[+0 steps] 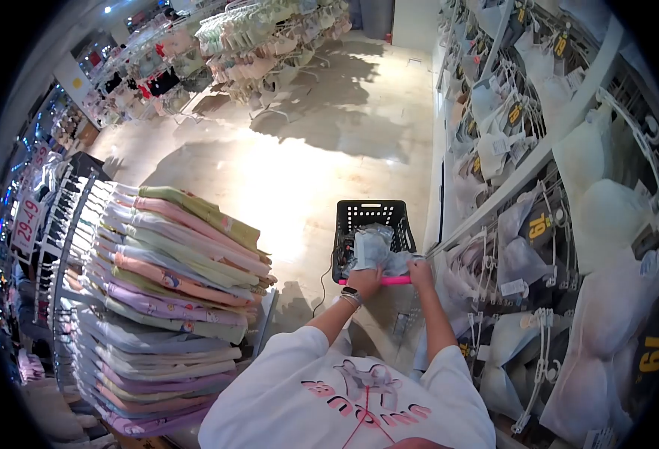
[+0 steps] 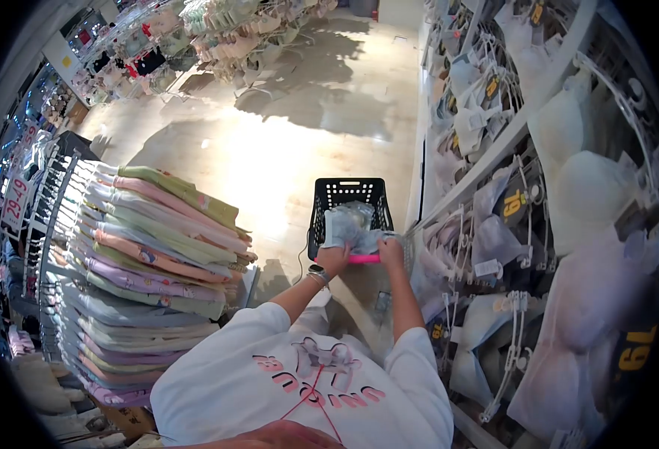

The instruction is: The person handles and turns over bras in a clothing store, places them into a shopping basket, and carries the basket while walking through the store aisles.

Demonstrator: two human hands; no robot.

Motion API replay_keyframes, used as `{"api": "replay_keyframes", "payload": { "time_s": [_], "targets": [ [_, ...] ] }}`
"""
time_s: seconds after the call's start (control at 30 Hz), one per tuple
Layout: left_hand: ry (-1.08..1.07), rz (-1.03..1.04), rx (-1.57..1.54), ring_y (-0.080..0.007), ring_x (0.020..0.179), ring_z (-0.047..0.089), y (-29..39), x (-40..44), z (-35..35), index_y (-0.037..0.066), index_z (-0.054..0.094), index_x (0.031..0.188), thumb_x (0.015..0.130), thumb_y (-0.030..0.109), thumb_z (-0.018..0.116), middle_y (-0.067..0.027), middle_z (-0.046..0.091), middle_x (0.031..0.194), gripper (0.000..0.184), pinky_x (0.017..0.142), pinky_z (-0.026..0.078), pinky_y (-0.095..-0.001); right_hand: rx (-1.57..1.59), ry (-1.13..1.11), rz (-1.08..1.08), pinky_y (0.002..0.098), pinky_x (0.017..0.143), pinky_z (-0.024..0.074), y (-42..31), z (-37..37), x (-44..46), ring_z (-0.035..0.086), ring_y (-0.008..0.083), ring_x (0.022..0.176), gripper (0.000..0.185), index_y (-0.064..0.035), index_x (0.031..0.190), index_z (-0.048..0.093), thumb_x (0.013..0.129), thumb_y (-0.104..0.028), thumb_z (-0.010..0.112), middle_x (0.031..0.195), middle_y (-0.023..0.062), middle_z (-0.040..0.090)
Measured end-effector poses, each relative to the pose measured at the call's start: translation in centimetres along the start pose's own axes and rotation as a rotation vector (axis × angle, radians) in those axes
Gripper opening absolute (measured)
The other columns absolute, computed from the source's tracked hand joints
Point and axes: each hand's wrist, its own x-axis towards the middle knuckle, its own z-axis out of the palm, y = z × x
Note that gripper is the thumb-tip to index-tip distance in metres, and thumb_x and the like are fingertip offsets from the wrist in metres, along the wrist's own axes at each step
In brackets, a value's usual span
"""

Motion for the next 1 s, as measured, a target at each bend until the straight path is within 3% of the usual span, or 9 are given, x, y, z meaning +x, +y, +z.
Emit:
{"api": "replay_keyframes", "payload": {
  "time_s": [0.27, 0.47, 0.6, 0.9, 1.0],
  "targets": [
    [-0.115, -0.011, -0.048, -0.0378, 0.053, 0.059, -3.6, 8.0, -0.9, 0.003, 0.063, 0.068, 0.091, 0.035, 0.042, -0.0194, 0.06, 0.061, 0.045, 0.05, 0.048, -0.0471, -0.132, -0.021, 0.064, 0.0467, 0.069, 0.0461, -3.0, 0.9, 6.1, 0.062, 0.0387, 0.072, 0.045, 0.0023, 0.075, 0.066, 0.081, -0.041, 0.058, 0.074, 0.0234, 0.063],
    [-0.307, 0.075, -0.067, -0.0369, 0.053, 0.059, -5.9, 12.6, -1.2, 0.003, 0.062, 0.063, 0.091, 0.038, 0.042, -0.0193, 0.058, 0.058, 0.049, 0.05, 0.047, -0.0475, -0.011, -0.024, 0.129, 0.0452, 0.064, 0.0443, -3.0, 2.5, 9.5, 0.063, 0.0354, 0.068, 0.042, 0.0048, 0.077, 0.064, 0.084, -0.037, 0.058, 0.069, 0.0232, 0.061],
    [-0.14, 0.104, -0.043, -0.034, 0.048, 0.056, -6.4, 14.4, -1.1, 0.005, 0.06, 0.059, 0.09, 0.035, 0.045, -0.016, 0.055, 0.052, 0.047, 0.047, 0.044, -0.0455, -0.006, 0.0, 0.081, 0.0439, 0.058, 0.0431, -3.8, 2.6, 11.2, 0.06, 0.0341, 0.061, 0.047, 0.0058, 0.073, 0.062, 0.084, -0.039, 0.059, 0.066, 0.0219, 0.06],
    [-0.054, 0.154, -0.08, -0.0342, 0.049, 0.055, -7.8, 19.8, 1.3, 0.005, 0.058, 0.057, 0.09, 0.035, 0.046, -0.0157, 0.055, 0.053, 0.046, 0.048, 0.043, -0.0454, -0.054, -0.052, 0.066, 0.0445, 0.057, 0.0422, -5.4, 1.3, 16.3, 0.06, 0.0321, 0.059, 0.046, 0.0061, 0.072, 0.062, 0.084, -0.038, 0.06, 0.064, 0.0212, 0.06],
    [-0.156, 0.13, -0.079, -0.0369, 0.048, 0.055, -8.0, 22.2, 1.7, 0.005, 0.06, 0.064, 0.09, 0.035, 0.045, -0.0167, 0.055, 0.052, 0.043, 0.046, 0.044, -0.0479, 0.067, -0.046, 0.059, 0.0436, 0.056, 0.042, -4.7, 1.7, 18.7, 0.058, 0.0298, 0.056, 0.045, 0.0063, 0.072, 0.062, 0.085, -0.037, 0.06, 0.063, 0.0206, 0.059]
  ]
}}
